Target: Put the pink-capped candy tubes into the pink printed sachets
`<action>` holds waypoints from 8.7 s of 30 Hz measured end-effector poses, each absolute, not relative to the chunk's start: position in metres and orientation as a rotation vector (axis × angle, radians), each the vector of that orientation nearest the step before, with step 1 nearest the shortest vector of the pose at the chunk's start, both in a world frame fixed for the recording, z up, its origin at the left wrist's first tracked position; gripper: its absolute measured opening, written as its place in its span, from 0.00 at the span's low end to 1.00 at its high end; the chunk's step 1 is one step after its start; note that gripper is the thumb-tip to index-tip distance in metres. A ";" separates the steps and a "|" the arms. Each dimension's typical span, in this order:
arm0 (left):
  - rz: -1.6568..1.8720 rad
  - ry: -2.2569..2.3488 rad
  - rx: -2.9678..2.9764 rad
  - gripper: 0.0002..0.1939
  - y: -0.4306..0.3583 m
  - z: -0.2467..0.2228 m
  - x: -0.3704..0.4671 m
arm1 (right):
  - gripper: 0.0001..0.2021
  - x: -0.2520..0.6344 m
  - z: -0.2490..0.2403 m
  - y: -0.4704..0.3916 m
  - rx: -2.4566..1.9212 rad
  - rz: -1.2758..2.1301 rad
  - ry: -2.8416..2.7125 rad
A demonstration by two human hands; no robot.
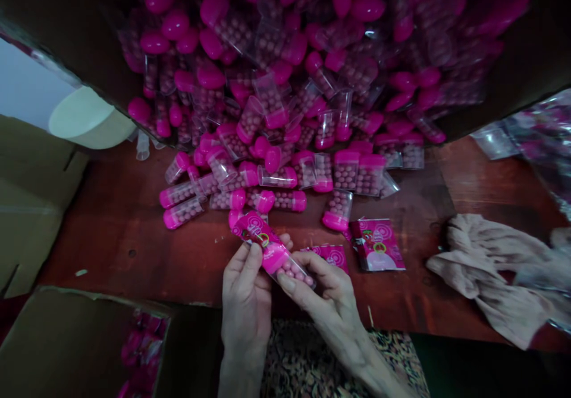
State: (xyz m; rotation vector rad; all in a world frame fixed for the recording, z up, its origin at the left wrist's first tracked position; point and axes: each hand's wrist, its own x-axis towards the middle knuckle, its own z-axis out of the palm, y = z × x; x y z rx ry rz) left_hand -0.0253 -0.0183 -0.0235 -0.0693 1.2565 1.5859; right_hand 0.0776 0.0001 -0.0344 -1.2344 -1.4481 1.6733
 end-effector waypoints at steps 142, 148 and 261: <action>1.636 1.499 -0.115 0.12 -0.022 -0.033 -0.024 | 0.17 0.074 -0.044 -0.005 -1.151 1.086 -1.819; 1.608 1.452 -0.091 0.12 -0.019 -0.034 -0.024 | 0.12 0.076 -0.039 0.001 -1.208 1.359 -1.726; 1.645 1.199 0.065 0.14 -0.027 -0.023 -0.017 | 0.16 0.081 -0.035 -0.020 -1.239 1.789 -1.552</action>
